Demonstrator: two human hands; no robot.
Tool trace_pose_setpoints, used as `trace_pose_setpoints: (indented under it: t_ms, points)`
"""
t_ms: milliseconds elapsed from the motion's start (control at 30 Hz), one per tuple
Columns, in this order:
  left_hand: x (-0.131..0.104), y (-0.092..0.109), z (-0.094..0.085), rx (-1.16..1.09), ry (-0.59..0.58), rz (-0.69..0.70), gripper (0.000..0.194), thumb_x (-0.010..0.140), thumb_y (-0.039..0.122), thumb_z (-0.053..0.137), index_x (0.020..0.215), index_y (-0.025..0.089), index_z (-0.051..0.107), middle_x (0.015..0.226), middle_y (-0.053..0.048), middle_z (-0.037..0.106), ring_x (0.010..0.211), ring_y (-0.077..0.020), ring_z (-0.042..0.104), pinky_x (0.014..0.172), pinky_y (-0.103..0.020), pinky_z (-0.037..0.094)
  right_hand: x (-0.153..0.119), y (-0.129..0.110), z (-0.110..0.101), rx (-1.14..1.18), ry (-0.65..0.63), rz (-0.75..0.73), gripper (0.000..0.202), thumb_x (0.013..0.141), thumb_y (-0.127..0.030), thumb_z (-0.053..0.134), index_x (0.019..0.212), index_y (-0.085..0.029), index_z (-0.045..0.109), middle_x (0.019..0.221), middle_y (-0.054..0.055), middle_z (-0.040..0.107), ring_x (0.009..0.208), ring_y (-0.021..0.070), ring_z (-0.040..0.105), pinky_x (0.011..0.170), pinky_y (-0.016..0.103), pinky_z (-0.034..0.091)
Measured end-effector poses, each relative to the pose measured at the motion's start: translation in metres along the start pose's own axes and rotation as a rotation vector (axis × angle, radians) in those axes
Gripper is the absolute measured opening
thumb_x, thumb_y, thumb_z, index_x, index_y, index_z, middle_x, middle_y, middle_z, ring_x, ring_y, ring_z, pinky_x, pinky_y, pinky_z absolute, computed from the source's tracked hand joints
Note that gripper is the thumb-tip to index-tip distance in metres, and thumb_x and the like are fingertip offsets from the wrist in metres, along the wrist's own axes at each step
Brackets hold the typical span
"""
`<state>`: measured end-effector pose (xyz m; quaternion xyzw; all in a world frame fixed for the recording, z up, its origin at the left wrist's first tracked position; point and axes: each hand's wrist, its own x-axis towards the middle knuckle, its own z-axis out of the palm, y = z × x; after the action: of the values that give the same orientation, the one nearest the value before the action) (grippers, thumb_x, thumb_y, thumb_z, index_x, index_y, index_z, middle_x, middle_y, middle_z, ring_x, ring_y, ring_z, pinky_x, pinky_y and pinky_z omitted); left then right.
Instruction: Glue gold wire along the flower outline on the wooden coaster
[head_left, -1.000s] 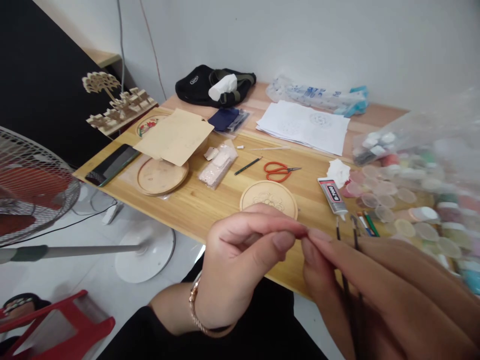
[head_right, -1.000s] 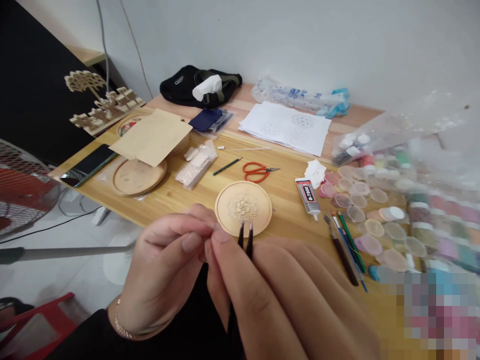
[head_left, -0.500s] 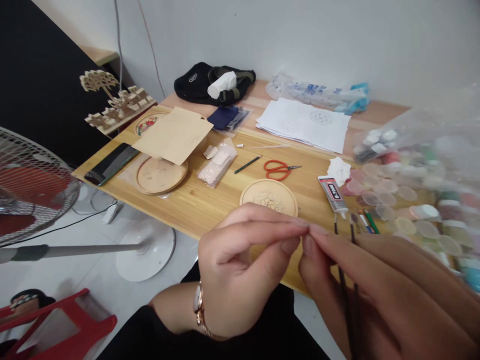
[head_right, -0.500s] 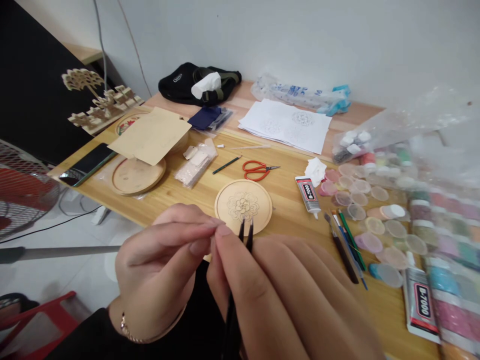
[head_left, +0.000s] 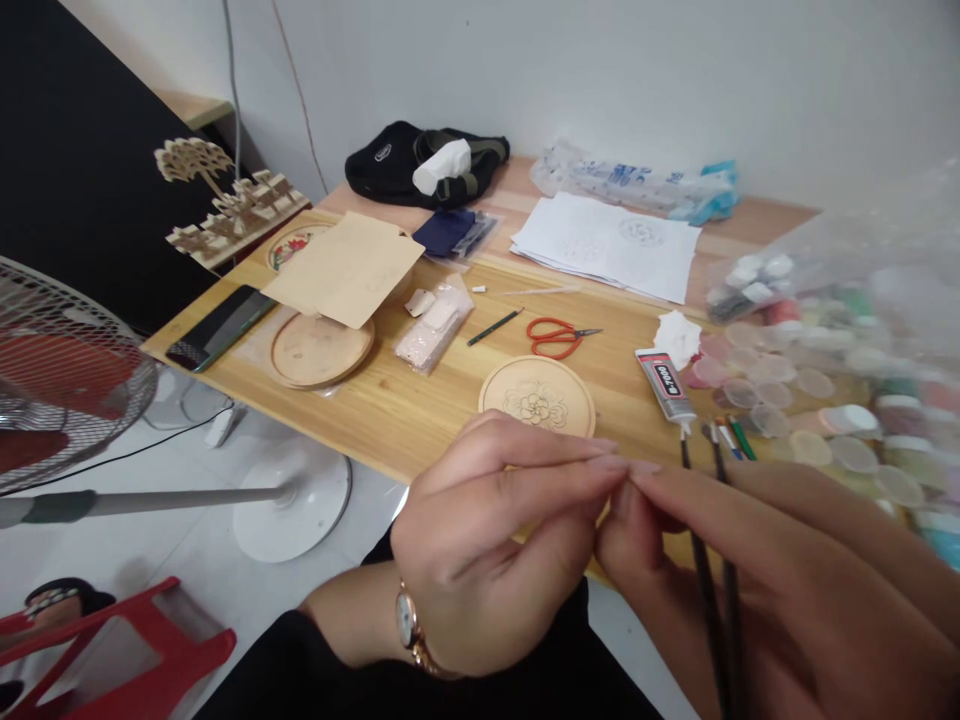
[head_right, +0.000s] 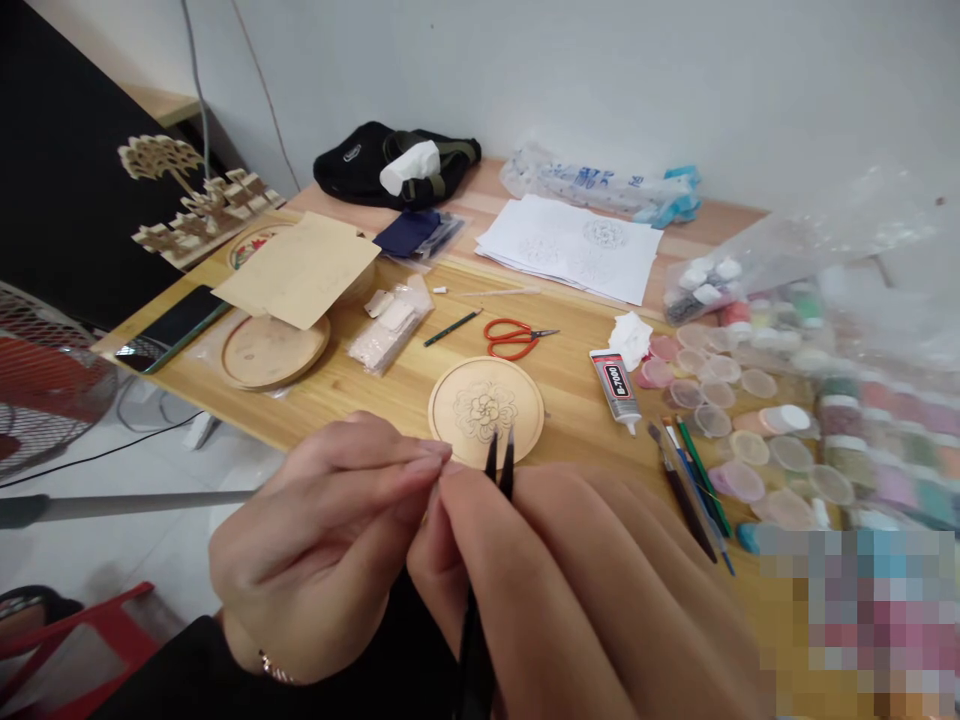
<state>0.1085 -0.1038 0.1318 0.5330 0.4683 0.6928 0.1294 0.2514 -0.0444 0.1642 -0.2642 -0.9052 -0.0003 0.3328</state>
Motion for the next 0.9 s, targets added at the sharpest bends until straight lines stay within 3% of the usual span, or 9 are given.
trace_pose_setpoints:
  t_ms: [67,233,433,667,900]
  points:
    - [0.000,-0.001,0.000,-0.001,-0.008,-0.015,0.025,0.081,0.005,0.068,0.099,0.022,0.076,0.091,-0.004,0.075,0.075,-0.0124,0.068,0.069,-0.023,0.057,0.000,0.001,-0.002,0.081,-0.061,-0.029,0.010,0.085,-0.024,0.065,0.076,-0.024,0.069,0.059,-0.005,0.064,0.053,0.0062,0.059,0.053,0.017,0.047]
    - [0.000,-0.001,0.001,-0.050,-0.007,-0.042,0.025,0.080,0.005,0.069,0.096,0.022,0.076,0.088,-0.003,0.075,0.073,-0.0110,0.068,0.067,-0.021,0.057,-0.001,0.004,-0.004,0.105,-0.019,0.006,0.002,0.080,-0.021,0.070,0.081,-0.023,0.070,0.062,-0.005,0.066,0.057,0.0061,0.060,0.058,0.017,0.048]
    - [0.000,0.000,0.003,-0.160,0.001,-0.106,0.025,0.079,0.001,0.068,0.094,0.019,0.077,0.087,-0.004,0.074,0.074,-0.0104,0.067,0.066,-0.020,0.056,-0.001,0.004,-0.007,0.092,-0.068,-0.002,0.013,0.083,-0.024,0.065,0.070,-0.022,0.066,0.058,-0.005,0.063,0.054,0.0063,0.059,0.053,0.018,0.046]
    - [-0.007,-0.004,0.001,-0.217,-0.017,-0.242,0.019,0.087,0.017,0.067,0.098,0.030,0.075,0.092,-0.001,0.073,0.079,-0.0147,0.066,0.071,-0.030,0.058,0.005,-0.008,-0.004,0.104,0.012,0.091,0.016,0.081,-0.019,0.059,0.067,-0.022,0.066,0.053,-0.003,0.060,0.050,0.0076,0.057,0.051,0.020,0.045]
    - [-0.005,-0.006,0.002,-0.391,-0.035,-0.342,0.015,0.088,0.018,0.068,0.094,0.028,0.077,0.088,-0.002,0.071,0.081,-0.0124,0.065,0.073,-0.024,0.056,0.010,-0.018,-0.001,0.099,0.132,0.202,0.021,0.079,-0.019,0.055,0.063,-0.021,0.069,0.052,-0.002,0.064,0.046,0.0093,0.059,0.049,0.022,0.046]
